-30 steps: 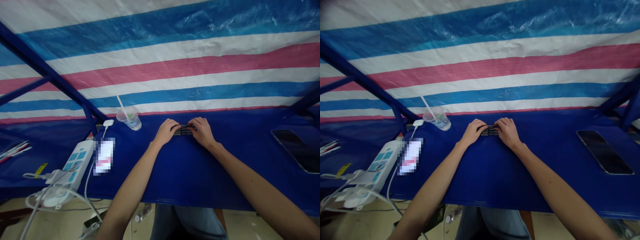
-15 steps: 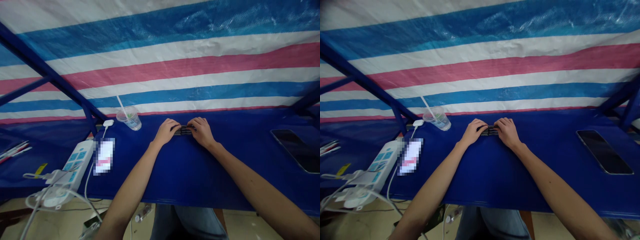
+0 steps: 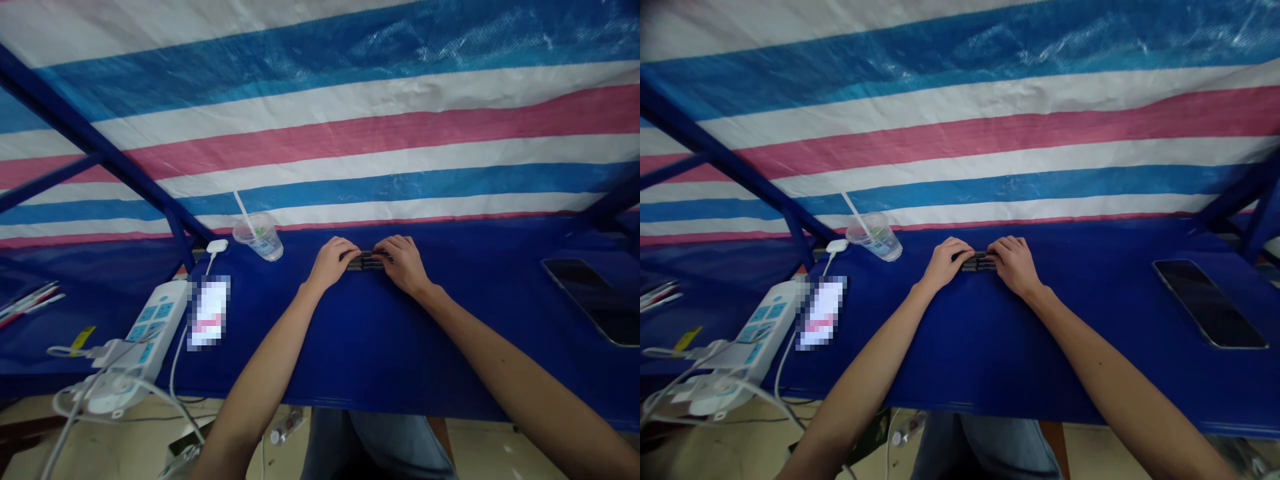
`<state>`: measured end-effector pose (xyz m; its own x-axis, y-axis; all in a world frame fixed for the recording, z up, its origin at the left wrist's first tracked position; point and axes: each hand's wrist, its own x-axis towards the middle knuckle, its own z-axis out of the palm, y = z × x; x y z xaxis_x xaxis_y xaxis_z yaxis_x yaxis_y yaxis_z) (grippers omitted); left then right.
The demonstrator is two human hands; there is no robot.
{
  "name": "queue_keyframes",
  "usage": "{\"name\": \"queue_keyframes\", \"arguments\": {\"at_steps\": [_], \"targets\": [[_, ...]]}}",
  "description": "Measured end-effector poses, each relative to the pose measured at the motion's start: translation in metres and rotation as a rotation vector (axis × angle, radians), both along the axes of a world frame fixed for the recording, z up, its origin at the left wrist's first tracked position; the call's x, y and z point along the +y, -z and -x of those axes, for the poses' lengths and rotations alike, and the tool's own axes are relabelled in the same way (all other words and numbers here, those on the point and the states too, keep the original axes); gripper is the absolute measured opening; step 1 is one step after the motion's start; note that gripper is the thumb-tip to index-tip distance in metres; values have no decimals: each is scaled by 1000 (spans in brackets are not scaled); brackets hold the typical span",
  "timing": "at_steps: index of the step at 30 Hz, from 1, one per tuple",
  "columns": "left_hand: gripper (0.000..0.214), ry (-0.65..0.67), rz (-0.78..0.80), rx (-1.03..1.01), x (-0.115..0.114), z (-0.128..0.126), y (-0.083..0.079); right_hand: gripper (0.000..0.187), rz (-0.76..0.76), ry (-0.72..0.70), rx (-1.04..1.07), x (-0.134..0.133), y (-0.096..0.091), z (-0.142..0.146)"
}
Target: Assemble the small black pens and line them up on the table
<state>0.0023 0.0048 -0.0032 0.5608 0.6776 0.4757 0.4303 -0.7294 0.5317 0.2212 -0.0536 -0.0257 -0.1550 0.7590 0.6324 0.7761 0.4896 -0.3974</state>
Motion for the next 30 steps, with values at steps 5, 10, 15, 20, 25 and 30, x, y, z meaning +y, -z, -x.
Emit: {"name": "queue_keyframes", "arguments": {"at_steps": [5, 10, 15, 20, 25, 30], "targets": [[24, -8, 11, 65, -2, -1, -2, 8, -25, 29, 12, 1, -1, -1], [24, 8, -3, 45, 0, -1, 0, 8, -31, 17, 0, 1, 0, -1], [21, 20, -23, 34, 3, 1, 4, 11, -24, 20, 21, 1, -1, -1], [19, 18, -14, 27, 3, 2, 5, 12, 1, 22, 42, 0, -2, 0], [21, -33, 13, -48, 1, 1, 1, 19, 5, 121, 133, -1, -4, 1], [19, -100, 19, -92, 0, 1, -1, 33, 178, 70, 467, -7, -16, 0]]}}
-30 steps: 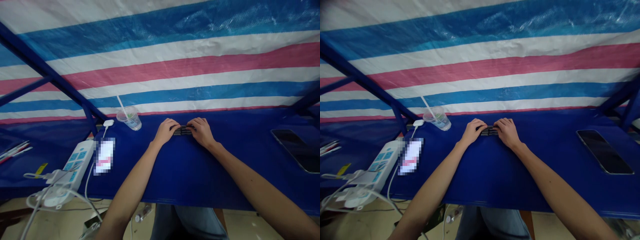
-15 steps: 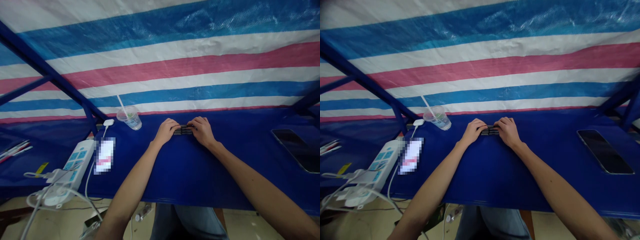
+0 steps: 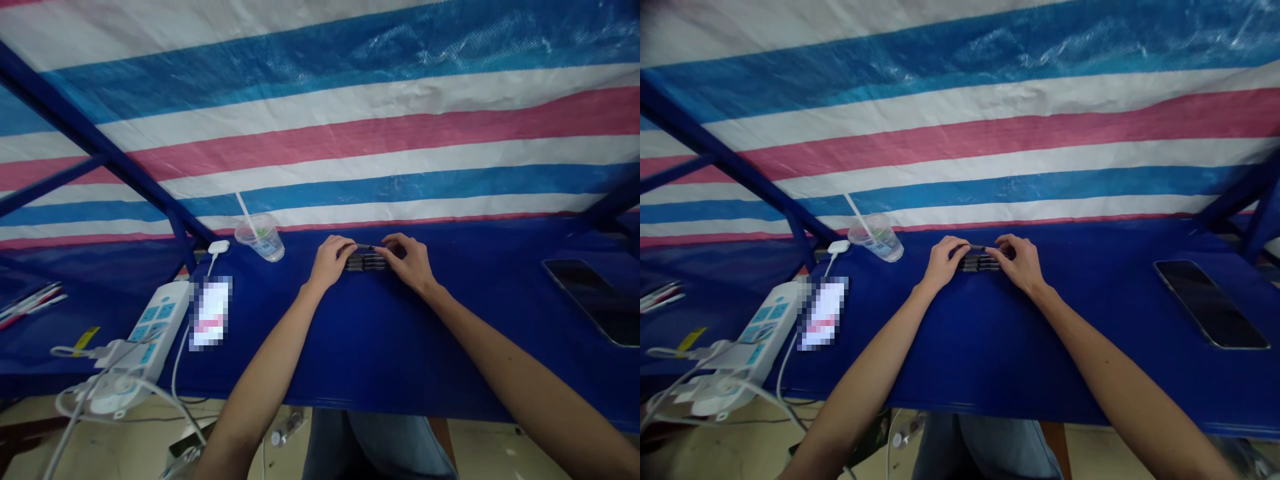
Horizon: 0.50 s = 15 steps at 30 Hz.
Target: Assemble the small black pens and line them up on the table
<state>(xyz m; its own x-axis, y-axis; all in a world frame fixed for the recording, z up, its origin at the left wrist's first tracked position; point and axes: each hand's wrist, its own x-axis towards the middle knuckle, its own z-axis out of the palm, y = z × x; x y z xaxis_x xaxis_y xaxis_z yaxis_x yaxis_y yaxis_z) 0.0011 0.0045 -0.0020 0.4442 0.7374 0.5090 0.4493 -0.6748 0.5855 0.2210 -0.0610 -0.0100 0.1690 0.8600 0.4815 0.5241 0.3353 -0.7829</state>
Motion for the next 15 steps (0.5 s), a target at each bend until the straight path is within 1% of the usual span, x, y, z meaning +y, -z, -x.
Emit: {"name": "queue_keyframes", "arguments": {"at_steps": [4, 6, 9, 12, 15], "targets": [[18, -25, 20, -7, 0, 1, 0, 45, 125, -232, 399, -2, -5, -2], [18, -33, 24, -10, 1, 1, 1, 50, 162, -286, 561, 1, -4, -3], [20, -47, 36, -6, 2, 0, 2, 56, 239, -318, 755, 7, -3, -9], [21, -37, 52, 10, 2, 0, 3, 58, 297, -351, 866, 11, -4, -18], [21, -2, 47, 58, 1, 0, 2, 58, 310, -387, 883, 12, -5, -24]]}}
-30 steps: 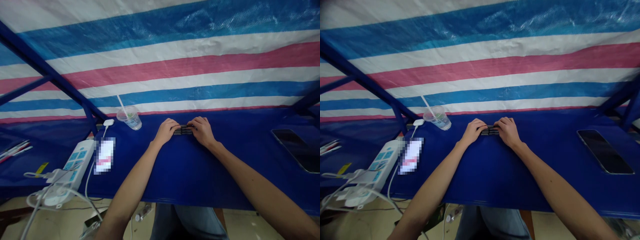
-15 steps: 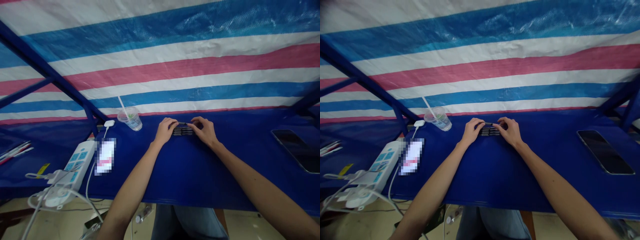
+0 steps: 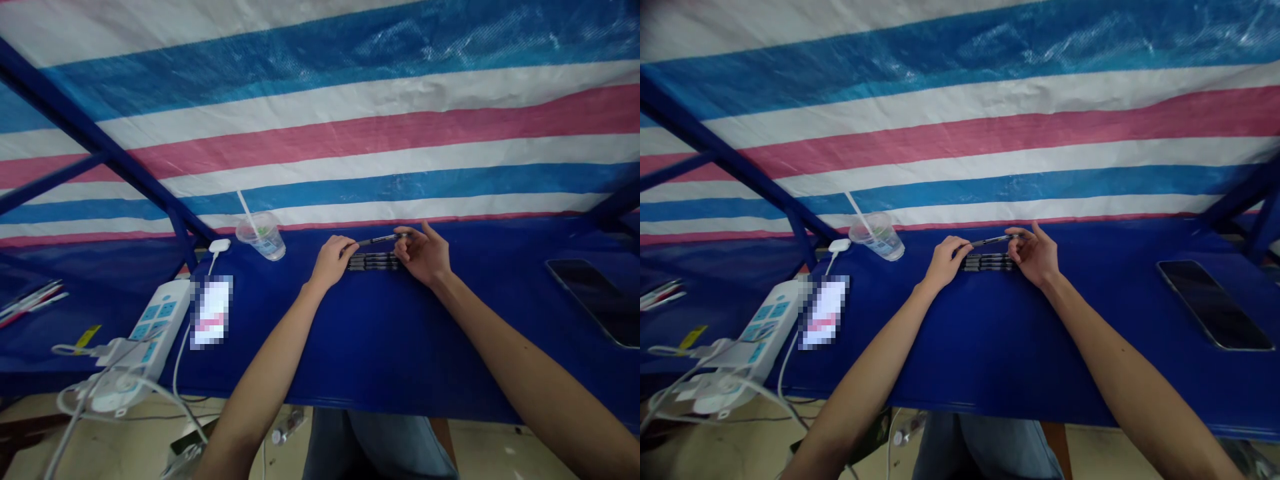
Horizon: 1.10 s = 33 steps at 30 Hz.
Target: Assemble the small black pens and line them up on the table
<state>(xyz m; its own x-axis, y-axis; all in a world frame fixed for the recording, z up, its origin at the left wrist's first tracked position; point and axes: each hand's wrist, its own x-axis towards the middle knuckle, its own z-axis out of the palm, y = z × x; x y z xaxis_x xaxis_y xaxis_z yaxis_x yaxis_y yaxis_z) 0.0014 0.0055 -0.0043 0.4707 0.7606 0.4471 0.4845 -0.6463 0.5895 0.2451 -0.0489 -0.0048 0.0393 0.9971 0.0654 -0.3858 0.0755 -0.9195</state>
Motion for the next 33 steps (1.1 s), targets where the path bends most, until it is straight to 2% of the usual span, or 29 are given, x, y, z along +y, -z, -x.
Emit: {"name": "queue_keyframes", "arguments": {"at_steps": [7, 12, 16, 21, 27, 30, 33], "targets": [[22, 49, -19, 41, -2, -1, -2, 44, -2, -42, 58, -3, -4, 1], [20, 54, -24, 40, -3, -1, -2, 38, -50, -68, 8, -1, 3, 0], [20, 50, -25, 32, -3, 0, -2, 33, -42, -100, 52, 0, 6, -2], [20, 51, -28, 35, -3, 0, -2, 35, 8, -106, 160, -2, 3, 0], [17, 47, -33, 34, -4, 0, -2, 31, -8, -124, 216, -1, 3, 0], [17, 43, -34, 39, -4, -1, -2, 36, -7, -81, 165, 1, 4, 0], [15, 16, -37, 30, -3, -1, -2, 43, -16, 30, 38, 3, 7, 1]]}}
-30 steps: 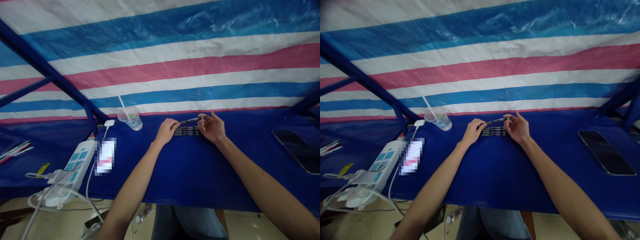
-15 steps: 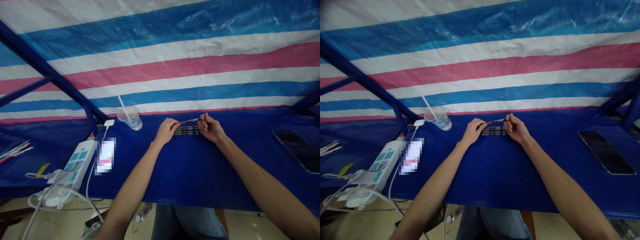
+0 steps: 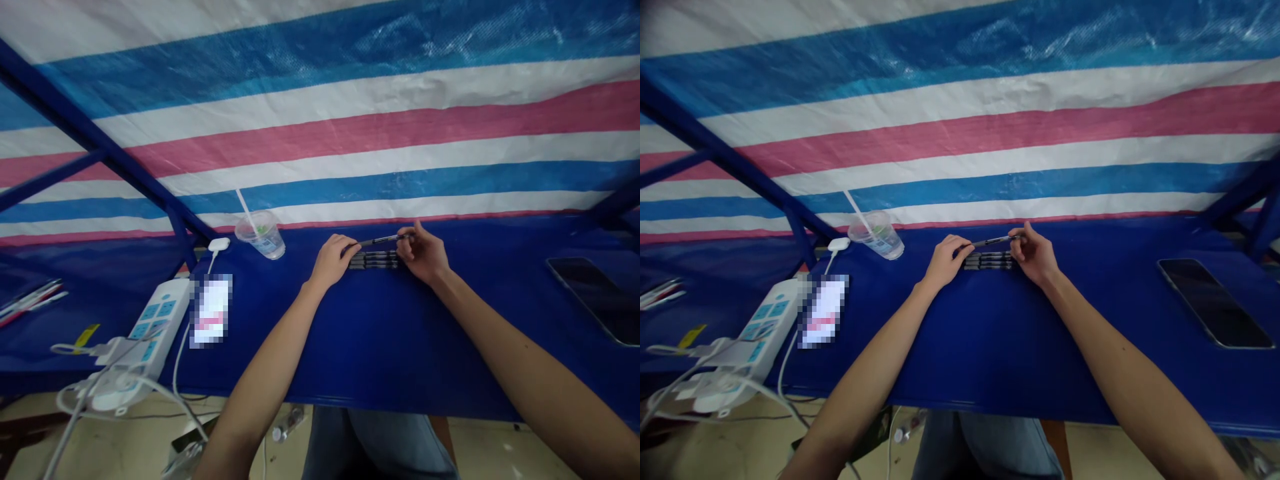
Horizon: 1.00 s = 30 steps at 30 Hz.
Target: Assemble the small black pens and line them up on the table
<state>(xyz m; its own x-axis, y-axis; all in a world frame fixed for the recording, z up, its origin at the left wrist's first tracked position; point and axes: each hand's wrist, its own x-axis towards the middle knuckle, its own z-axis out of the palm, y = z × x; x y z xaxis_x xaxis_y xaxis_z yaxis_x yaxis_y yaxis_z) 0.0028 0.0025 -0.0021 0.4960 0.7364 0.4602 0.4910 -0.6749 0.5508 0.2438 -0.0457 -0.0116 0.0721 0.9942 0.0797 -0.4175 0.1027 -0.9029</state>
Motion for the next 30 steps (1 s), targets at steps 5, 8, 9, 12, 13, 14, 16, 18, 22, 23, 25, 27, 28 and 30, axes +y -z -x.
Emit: {"name": "queue_keyframes", "arguments": {"at_steps": [5, 8, 9, 12, 13, 14, 16, 18, 22, 23, 25, 27, 28, 30], "targets": [[11, -69, 21, -13, 2, 0, 0, 35, -53, 247, -359, 1, 6, 5], [11, -114, 35, 24, 3, 0, 0, 32, -124, 370, -631, 1, 9, 7], [12, -123, 43, 39, 3, 0, 0, 31, -132, 401, -707, 1, 10, 7], [10, -126, 78, 98, 2, 0, 0, 26, -132, 443, -878, 4, 15, 6], [11, -126, 89, 117, 2, 0, 0, 24, -134, 440, -922, 4, 17, 5], [12, -127, 96, 133, 2, -1, 0, 23, -136, 433, -959, 5, 18, 5], [15, -131, 105, 149, 1, -1, 0, 21, -138, 406, -1013, 6, 20, 4], [17, -116, 104, 149, 0, -1, -1, 21, -139, 368, -1053, 6, 21, 5], [22, -19, 72, 168, -2, -1, -3, 20, -175, 282, -1103, 5, 19, 8], [24, 3, 68, 185, -2, -1, -4, 20, -189, 268, -1115, 4, 18, 9], [25, 32, 66, 220, -3, -1, -6, 19, -218, 240, -1137, 4, 17, 10], [26, 39, 68, 240, -4, -2, -6, 20, -252, 198, -1165, 3, 16, 12], [26, 35, 67, 243, -4, -2, -6, 21, -271, 177, -1184, 3, 15, 12], [25, 22, 66, 244, -3, -1, -5, 23, -309, 142, -1233, 2, 15, 14]]}}
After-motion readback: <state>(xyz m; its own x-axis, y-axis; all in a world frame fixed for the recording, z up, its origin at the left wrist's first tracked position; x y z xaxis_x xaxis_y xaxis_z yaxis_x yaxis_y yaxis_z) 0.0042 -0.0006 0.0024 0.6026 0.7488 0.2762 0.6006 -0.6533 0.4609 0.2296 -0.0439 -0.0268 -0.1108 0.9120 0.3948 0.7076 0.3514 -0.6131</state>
